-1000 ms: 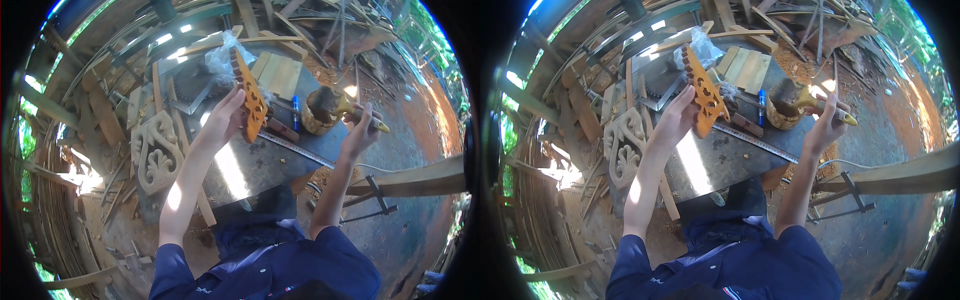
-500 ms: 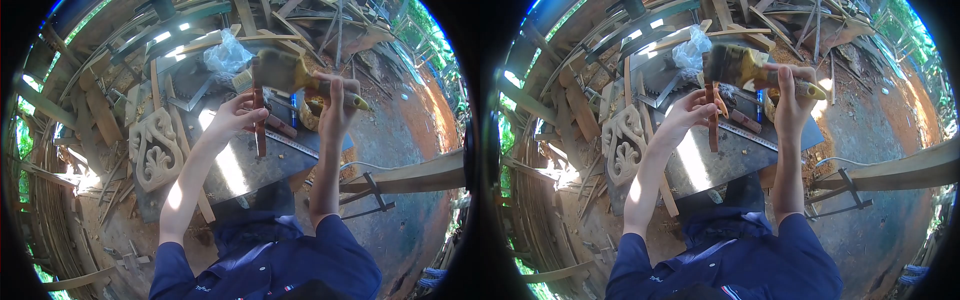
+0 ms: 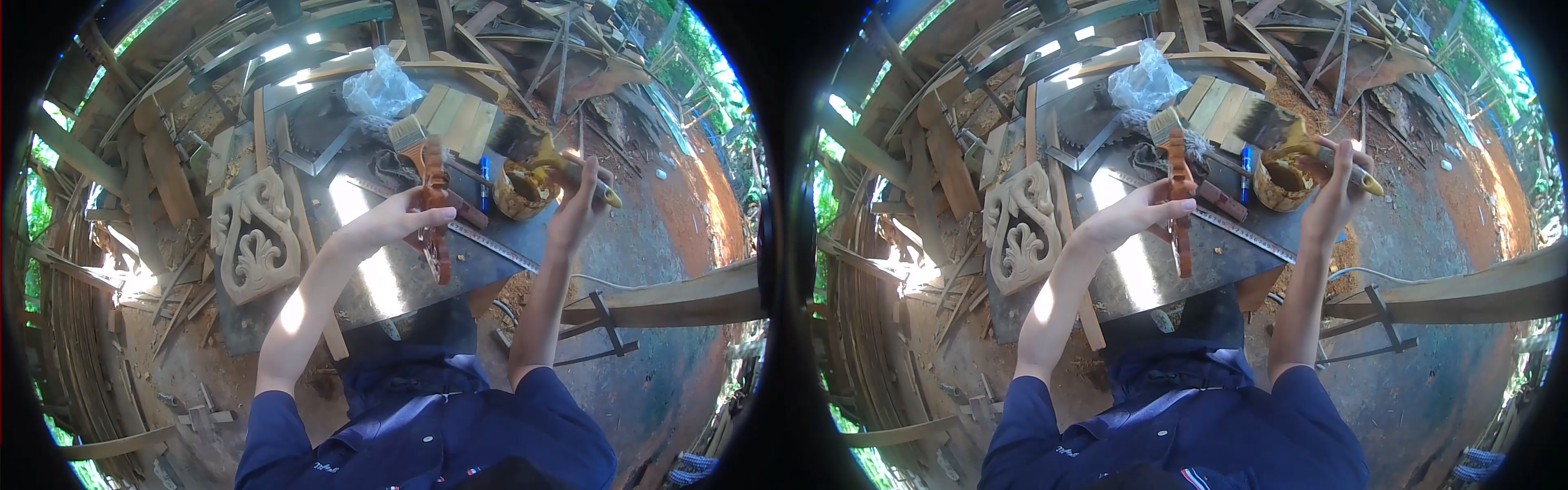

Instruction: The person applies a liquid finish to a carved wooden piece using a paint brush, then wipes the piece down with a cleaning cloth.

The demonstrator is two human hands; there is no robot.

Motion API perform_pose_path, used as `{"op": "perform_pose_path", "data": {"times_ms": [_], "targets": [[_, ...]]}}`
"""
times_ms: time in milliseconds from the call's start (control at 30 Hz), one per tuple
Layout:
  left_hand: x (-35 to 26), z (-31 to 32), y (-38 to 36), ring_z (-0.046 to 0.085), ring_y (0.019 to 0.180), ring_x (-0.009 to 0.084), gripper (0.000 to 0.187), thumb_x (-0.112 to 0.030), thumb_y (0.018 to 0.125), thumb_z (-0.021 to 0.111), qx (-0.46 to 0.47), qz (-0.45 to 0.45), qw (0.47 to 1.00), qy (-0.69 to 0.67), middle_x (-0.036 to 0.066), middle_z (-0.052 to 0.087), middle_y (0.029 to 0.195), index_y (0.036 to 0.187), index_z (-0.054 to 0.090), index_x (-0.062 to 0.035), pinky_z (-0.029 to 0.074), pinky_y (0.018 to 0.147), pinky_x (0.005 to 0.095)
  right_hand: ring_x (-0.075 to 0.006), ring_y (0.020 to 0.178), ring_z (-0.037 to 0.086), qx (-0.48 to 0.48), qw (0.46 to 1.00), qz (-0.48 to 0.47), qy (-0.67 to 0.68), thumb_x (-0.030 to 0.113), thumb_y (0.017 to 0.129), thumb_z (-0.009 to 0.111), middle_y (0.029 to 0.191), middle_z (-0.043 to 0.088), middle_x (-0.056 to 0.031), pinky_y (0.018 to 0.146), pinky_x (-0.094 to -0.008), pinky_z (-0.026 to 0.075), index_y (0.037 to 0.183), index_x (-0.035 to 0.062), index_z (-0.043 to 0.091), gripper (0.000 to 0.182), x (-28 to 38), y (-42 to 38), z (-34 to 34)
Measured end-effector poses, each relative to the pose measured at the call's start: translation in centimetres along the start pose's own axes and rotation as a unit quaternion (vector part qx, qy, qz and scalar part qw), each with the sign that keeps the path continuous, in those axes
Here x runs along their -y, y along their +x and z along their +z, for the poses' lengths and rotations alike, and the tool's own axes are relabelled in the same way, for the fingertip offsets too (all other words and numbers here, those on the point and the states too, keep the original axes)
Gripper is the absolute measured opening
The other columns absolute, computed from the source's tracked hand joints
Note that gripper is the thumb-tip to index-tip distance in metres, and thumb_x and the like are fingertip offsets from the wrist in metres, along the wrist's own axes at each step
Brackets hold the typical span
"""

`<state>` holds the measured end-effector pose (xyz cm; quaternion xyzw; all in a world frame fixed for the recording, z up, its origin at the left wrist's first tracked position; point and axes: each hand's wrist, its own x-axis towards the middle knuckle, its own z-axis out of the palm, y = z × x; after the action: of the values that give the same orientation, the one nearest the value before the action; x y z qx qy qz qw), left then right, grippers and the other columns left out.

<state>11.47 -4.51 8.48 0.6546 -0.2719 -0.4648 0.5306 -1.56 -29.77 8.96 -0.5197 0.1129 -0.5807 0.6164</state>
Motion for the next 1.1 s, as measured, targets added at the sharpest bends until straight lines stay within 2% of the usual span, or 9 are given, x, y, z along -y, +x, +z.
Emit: {"op": "perform_pose_path", "data": {"times_ms": [200, 267, 300, 433, 600, 733, 900, 1000, 1100], "targets": [[2.4, -1.8, 0.9, 0.064, 0.113, 0.0142, 0.058, -0.051, 0.099, 0.072, -0.040, 0.028, 0.999, -0.017, 0.002, 0.064, 0.117, 0.136, 0.058, -0.0076, 0.053, 0.100, 0.0329, -0.0195, 0.065, 0.072, -0.094, 0.992, 0.005, -0.084, 0.025, 0.106, 0.065, 0.097, 0.074, -0.0201, 0.060, -0.0288, 0.062, 0.105, -0.0004, 0.059, 0.026, -0.2, 0.0, -3.1], [3.7, -2.6, 1.4, 0.065, 0.107, 0.0139, 0.042, -0.041, 0.105, 0.067, -0.040, 0.084, 0.986, -0.136, 0.004, 0.067, 0.113, 0.130, 0.062, -0.0067, 0.053, 0.093, 0.0305, -0.0182, 0.063, 0.071, -0.104, 0.989, 0.011, -0.102, 0.026, 0.106, 0.065, 0.096, 0.074, -0.0188, 0.058, -0.0286, 0.061, 0.104, -0.0002, 0.059, 0.027, -0.1, -0.2, -3.4], [3.3, -2.8, 1.4, 0.068, 0.107, 0.0162, 0.039, -0.032, 0.106, 0.066, -0.022, 0.072, 0.975, -0.209, 0.004, 0.068, 0.116, 0.133, 0.059, -0.0051, 0.056, 0.095, 0.0343, -0.0168, 0.062, 0.070, -0.114, 0.986, 0.017, -0.121, 0.026, 0.106, 0.065, 0.095, 0.074, -0.0176, 0.056, -0.0284, 0.059, 0.104, 0.0000, 0.060, 0.027, -0.1, -0.2, -3.6], [3.2, -3.2, 1.4, 0.070, 0.107, 0.0196, 0.039, -0.023, 0.107, 0.063, -0.075, 0.068, 0.969, -0.225, 0.008, 0.069, 0.120, 0.137, 0.054, -0.0005, 0.058, 0.095, 0.0378, -0.0152, 0.061, 0.070, -0.080, 0.984, 0.024, -0.155, 0.029, 0.105, 0.066, 0.091, 0.075, -0.0153, 0.054, -0.0286, 0.058, 0.104, 0.0007, 0.061, 0.029, -0.7, 0.2, -4.7], [3.4, -3.8, 1.1, 0.070, 0.109, 0.0207, 0.039, -0.021, 0.108, 0.061, -0.060, 0.067, 0.968, -0.232, 0.009, 0.068, 0.126, 0.140, 0.053, -0.0003, 0.057, 0.096, 0.0378, -0.0144, 0.060, 0.069, -0.045, 0.978, 0.041, -0.198, 0.029, 0.106, 0.065, 0.088, 0.075, -0.0123, 0.053, -0.0262, 0.056, 0.105, 0.0008, 0.063, 0.028, -0.4, 0.2, -4.4], [2.3, -3.0, 1.2, 0.069, 0.107, 0.0213, 0.041, -0.023, 0.108, 0.060, -0.086, 0.085, 0.970, -0.211, 0.010, 0.068, 0.128, 0.142, 0.051, -0.0011, 0.056, 0.096, 0.0379, -0.0141, 0.056, 0.068, -0.059, 0.982, -0.003, -0.178, 0.016, 0.106, 0.062, 0.085, 0.074, -0.0140, 0.049, -0.0248, 0.055, 0.101, -0.0017, 0.062, 0.019, -1.3, 0.5, -5.4], [2.0, -2.5, 1.8, 0.071, 0.107, 0.0223, 0.036, -0.021, 0.108, 0.060, -0.101, 0.106, 0.969, -0.199, 0.010, 0.069, 0.124, 0.139, 0.053, -0.0023, 0.057, 0.095, 0.0387, -0.0187, 0.062, 0.073, -0.106, 0.987, -0.033, -0.116, 0.022, 0.108, 0.061, 0.092, 0.076, -0.0178, 0.055, -0.0290, 0.061, 0.103, 0.0005, 0.059, 0.022, 0.6, -0.6, -4.5], [1.2, -0.8, 2.9, 0.071, 0.106, 0.0202, 0.037, -0.021, 0.108, 0.061, -0.092, 0.122, 0.969, -0.193, 0.010, 0.070, 0.124, 0.138, 0.054, 0.0001, 0.058, 0.094, 0.0367, -0.0213, 0.067, 0.075, -0.090, 0.994, -0.055, -0.026, 0.022, 0.109, 0.060, 0.094, 0.075, -0.0198, 0.057, -0.0295, 0.061, 0.106, -0.0011, 0.060, 0.023, 2.7, -1.5, -3.5], [0.0, 1.6, 3.8, 0.071, 0.107, 0.0179, 0.040, -0.022, 0.107, 0.063, -0.056, 0.146, 0.974, -0.165, 0.011, 0.070, 0.124, 0.138, 0.056, 0.0032, 0.058, 0.094, 0.0348, -0.0241, 0.072, 0.076, 0.013, 0.999, 0.003, 0.031, 0.025, 0.108, 0.062, 0.099, 0.075, -0.0212, 0.065, -0.0340, 0.065, 0.109, -0.0015, 0.057, 0.027, 4.1, -1.9, -2.7]]}}
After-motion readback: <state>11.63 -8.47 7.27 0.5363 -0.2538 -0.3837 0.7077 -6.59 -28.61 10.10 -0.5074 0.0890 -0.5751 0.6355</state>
